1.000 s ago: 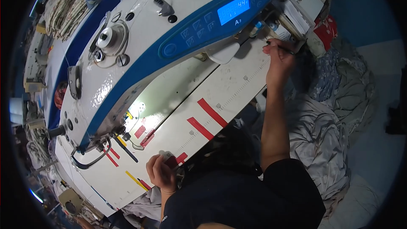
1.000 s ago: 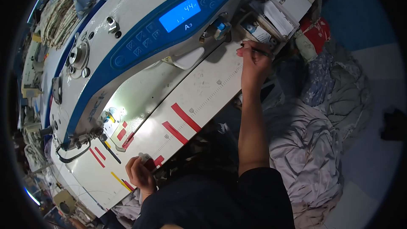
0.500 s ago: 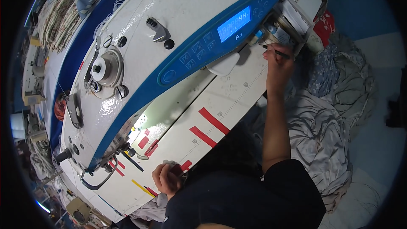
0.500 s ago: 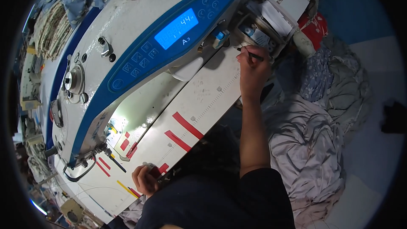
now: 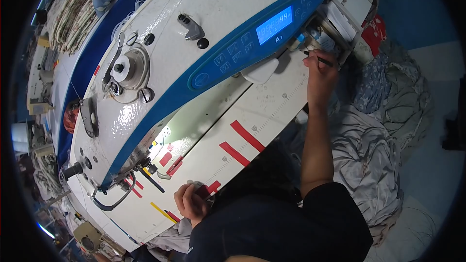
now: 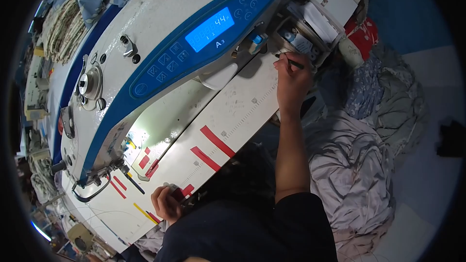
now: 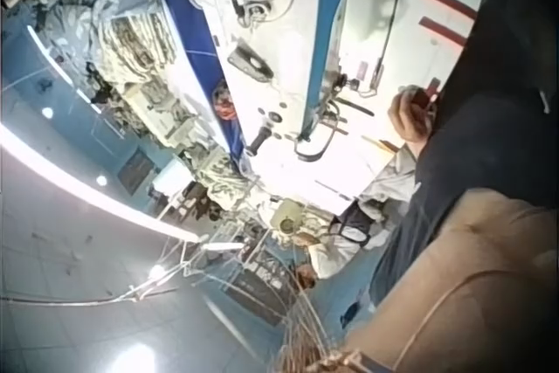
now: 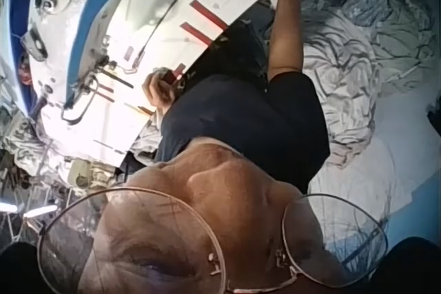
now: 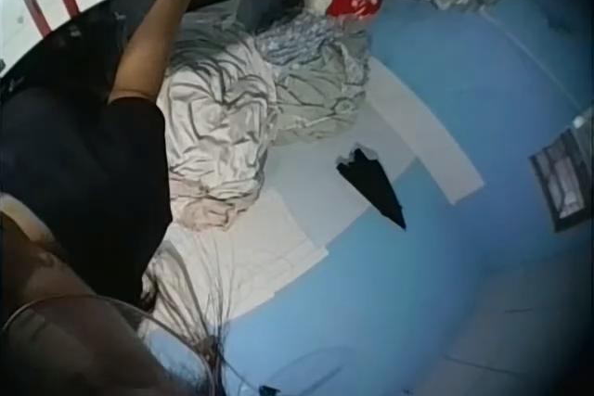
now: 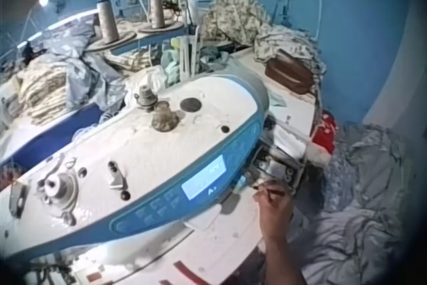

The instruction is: Sewing fabric pieces together using an industrial sewing machine.

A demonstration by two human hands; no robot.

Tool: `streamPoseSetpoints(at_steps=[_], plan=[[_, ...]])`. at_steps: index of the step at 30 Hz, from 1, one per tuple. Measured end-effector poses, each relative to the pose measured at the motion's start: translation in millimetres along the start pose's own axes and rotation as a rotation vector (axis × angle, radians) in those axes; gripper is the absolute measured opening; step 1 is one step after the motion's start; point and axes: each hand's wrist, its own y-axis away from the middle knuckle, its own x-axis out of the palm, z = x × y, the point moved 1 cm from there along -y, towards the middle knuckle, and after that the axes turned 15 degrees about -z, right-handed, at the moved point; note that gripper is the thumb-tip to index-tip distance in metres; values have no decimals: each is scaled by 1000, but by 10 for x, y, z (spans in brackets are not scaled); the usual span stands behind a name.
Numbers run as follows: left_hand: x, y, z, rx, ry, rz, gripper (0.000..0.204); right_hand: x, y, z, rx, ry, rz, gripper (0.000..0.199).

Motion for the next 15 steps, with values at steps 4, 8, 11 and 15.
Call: streamPoseSetpoints(at_steps=[4, 8, 11, 15], plan=[[-10, 9, -7, -11, -13, 1, 33, 4, 1, -3, -3, 26, 12, 11], [-8, 9, -20, -14, -10, 3, 34, -13, 12, 47, 57, 30, -38, 10], [-20, 5, -30, -26, -16, 6, 35, -18, 19, 44, 10, 38, -95, 10], [-28, 3, -32, -35, -21, 9, 36, -15, 26, -10, 4, 31, 2, 11]])
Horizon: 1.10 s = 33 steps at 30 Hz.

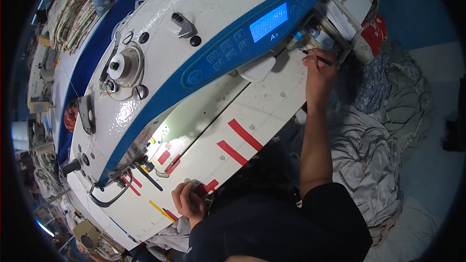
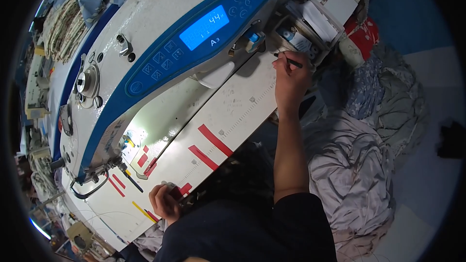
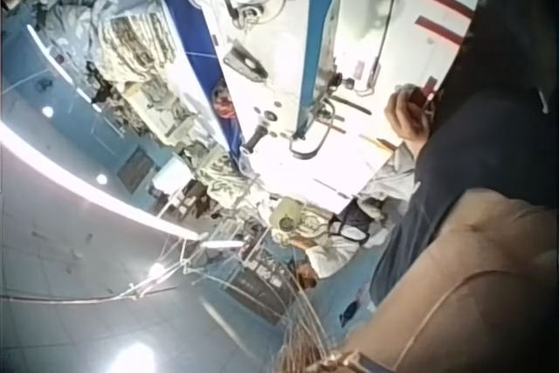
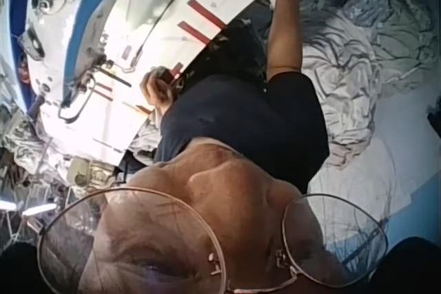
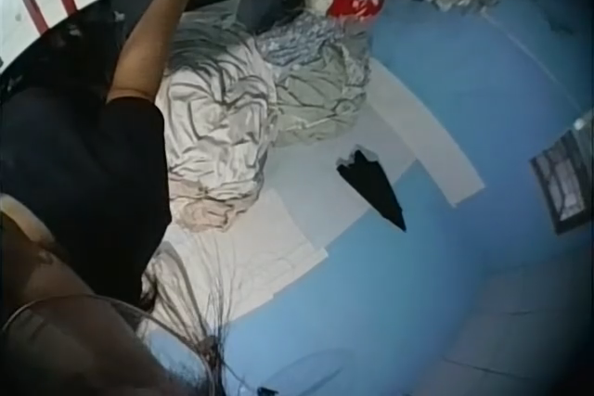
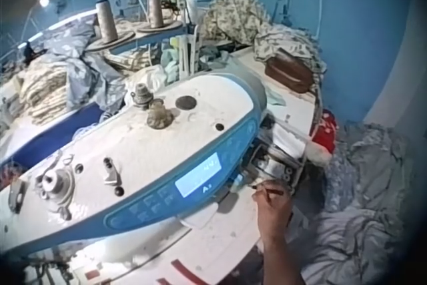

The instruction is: Sewing fabric pieces together using an industrial sewing machine.

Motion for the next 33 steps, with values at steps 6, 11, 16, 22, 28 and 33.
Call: streamPoseSetpoints(at_steps=[6, 11, 16, 22, 28, 33], plan=[[11, -17, -19, -3, -1, -2, 37, 28, -16, -3, -35, -19, 19, 9], [28, -22, -30, -6, -1, -13, 37, 38, -46, -28, -124, -24, 52, 6], [19, -5, -32, -35, 2, -8, 33, 15, -38, -14, -43, 17, 75, 7], [13, -24, -65, -37, -8, -15, 32, 3, -16, 97, -2, 41, 1, 7], [11, -24, -47, -14, -19, -11, 33, -9, -18, 18, -48, 2, 8, 6], [24, -31, -45, -13, -17, -18, 33, 16, -29, -16, -101, -1, 33, 6]])
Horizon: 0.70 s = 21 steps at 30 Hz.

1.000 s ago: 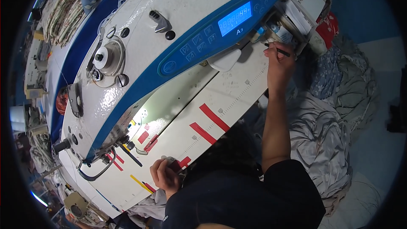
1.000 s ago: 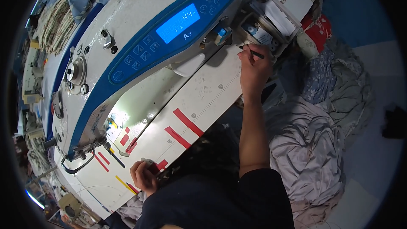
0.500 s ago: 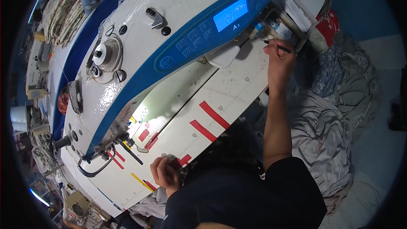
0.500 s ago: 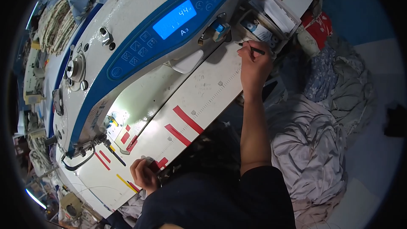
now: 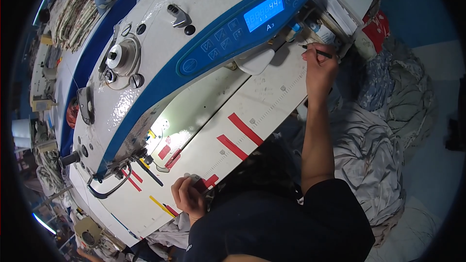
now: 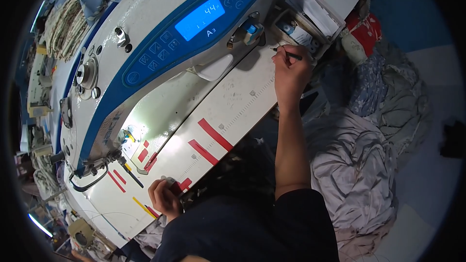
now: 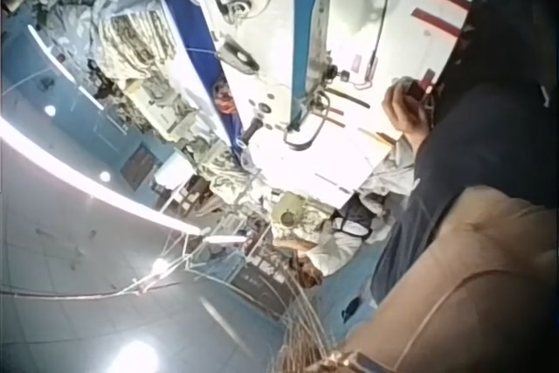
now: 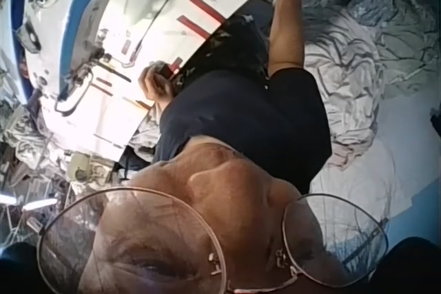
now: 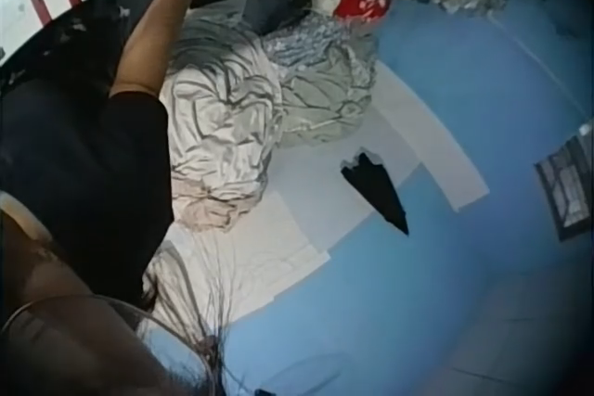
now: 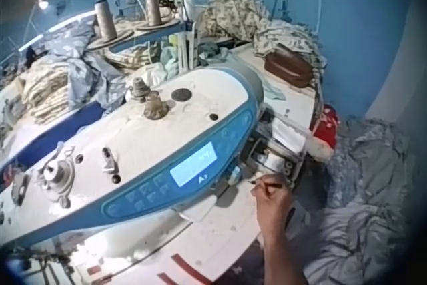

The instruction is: Sewing fabric pieces together using an industrial sewing machine.

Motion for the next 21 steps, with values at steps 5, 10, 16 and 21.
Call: streamPoseSetpoints(at_steps=[5, 10, 16, 21], plan=[[26, 14, 7, -8, 7, 0, 33, -18, -6, -5, 37, 44, 12, 6], [-19, 15, 15, -19, 14, -1, 33, 15, 9, 38, 23, 16, -1, 8], [23, 83, -80, -20, 28, -20, 34, -33, -74, 33, 6, -170, 9, 9], [-122, 182, -70, -23, 41, -33, 35, -293, -209, 76, -322, -280, -61, 14]])
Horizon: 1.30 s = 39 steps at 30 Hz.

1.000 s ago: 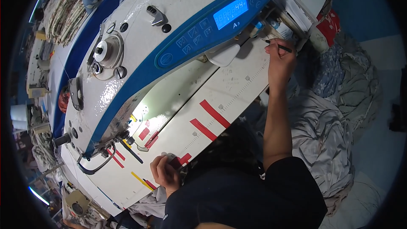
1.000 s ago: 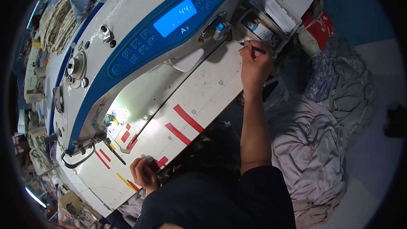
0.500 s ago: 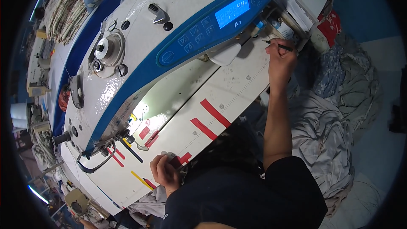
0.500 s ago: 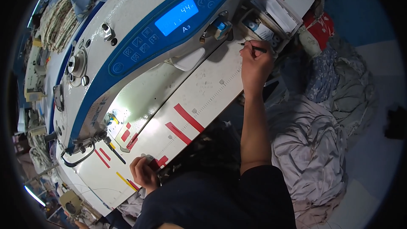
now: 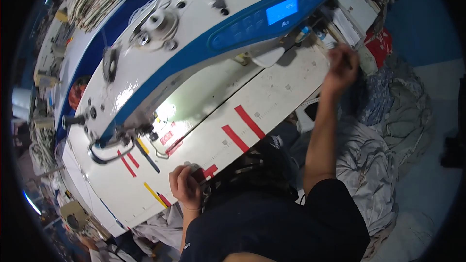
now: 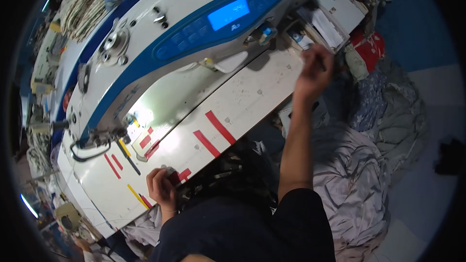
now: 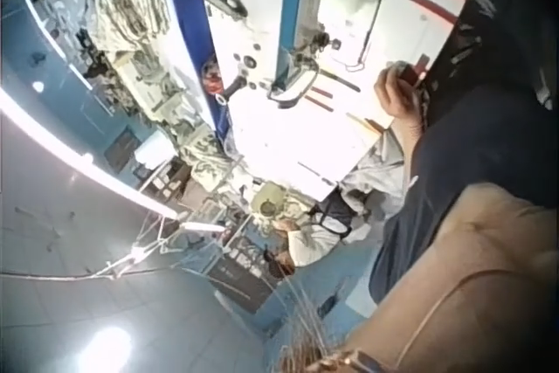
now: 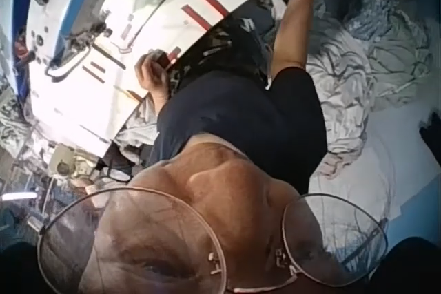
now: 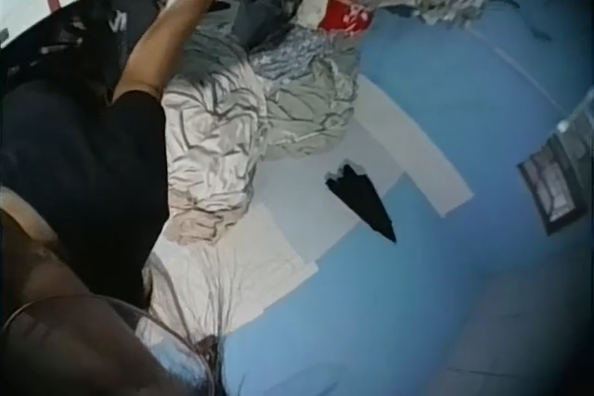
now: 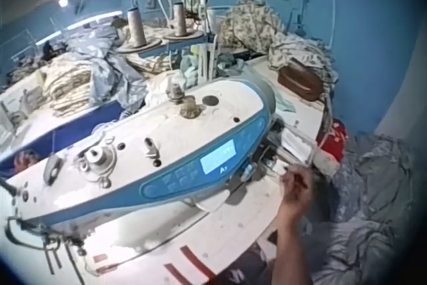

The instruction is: Sewing fabric pieces together using an industrial sewing machine.

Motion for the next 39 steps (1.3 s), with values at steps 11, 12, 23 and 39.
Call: streamPoseSetpoints(at_steps=[11, 12, 23, 39], plan=[[-361, 681, -69, 92, 69, -189, 31, -541, -997, -694, -571, 461, 999, 25], [-276, 680, -124, 94, 97, -232, 30, -547, -1185, -694, -727, 423, 1012, 27], [-667, 2375, 29, -497, 7, -222, 30, -1120, -371, 1087, -758, 264, 738, 25], [3, 4981, 2287, -1175, 360, 656, 56, -1869, 2396, -683, -567, 837, 2355, 46]])
